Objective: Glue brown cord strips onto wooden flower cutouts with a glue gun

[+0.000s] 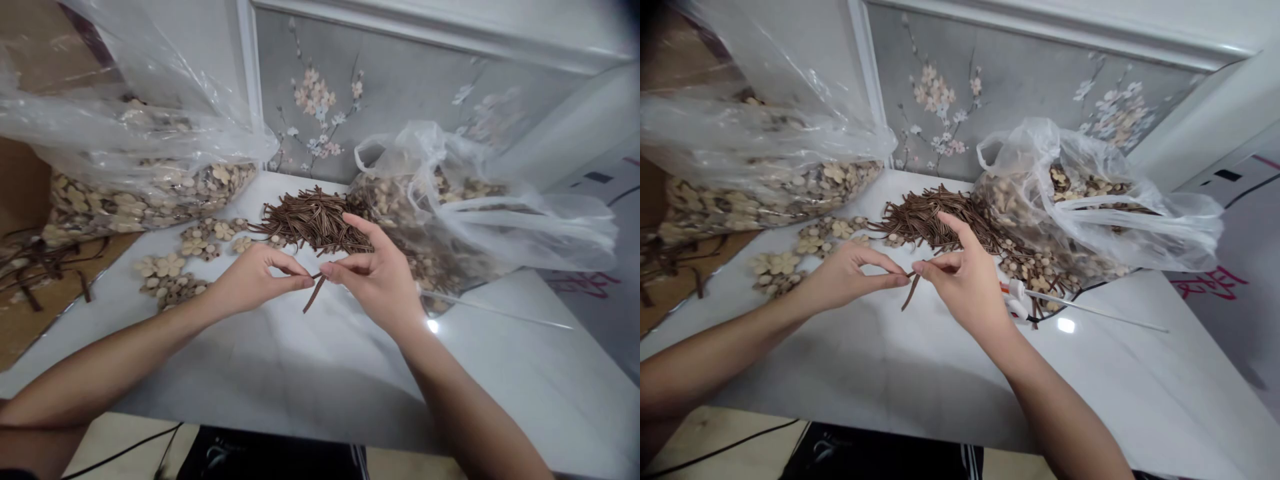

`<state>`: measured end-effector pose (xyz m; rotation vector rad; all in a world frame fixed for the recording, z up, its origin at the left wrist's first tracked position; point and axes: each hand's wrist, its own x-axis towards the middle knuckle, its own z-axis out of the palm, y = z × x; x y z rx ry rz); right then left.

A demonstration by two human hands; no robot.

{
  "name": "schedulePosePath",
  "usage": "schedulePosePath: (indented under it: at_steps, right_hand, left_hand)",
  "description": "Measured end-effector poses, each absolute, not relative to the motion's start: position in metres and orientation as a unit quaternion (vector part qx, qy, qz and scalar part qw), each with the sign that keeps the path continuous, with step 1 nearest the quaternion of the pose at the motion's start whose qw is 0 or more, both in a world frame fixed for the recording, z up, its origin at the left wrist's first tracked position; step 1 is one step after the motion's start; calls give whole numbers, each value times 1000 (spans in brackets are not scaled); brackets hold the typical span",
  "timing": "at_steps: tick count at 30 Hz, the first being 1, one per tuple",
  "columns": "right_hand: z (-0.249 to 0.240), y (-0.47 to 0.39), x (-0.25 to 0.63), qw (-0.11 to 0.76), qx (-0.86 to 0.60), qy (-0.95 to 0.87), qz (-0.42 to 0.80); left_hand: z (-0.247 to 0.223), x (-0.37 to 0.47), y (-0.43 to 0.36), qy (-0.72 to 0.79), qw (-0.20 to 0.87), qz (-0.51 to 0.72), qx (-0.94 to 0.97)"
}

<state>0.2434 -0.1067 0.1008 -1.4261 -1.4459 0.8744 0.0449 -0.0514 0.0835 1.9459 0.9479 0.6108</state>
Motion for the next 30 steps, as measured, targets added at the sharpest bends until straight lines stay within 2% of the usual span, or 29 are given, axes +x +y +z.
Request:
schedulePosePath:
  at_steps: [11,22,30]
  right_hand:
    - [99,-110,238,454,-535,-618,355]
    - [94,-105,242,442,-531,-597,408]
    - [95,-108,239,443,-542,-625,345]
  left_hand:
    - [79,50,-49,324,582,192,721]
    - [71,49,-49,328,558,185,739]
    - [75,48,-48,318,570,159,741]
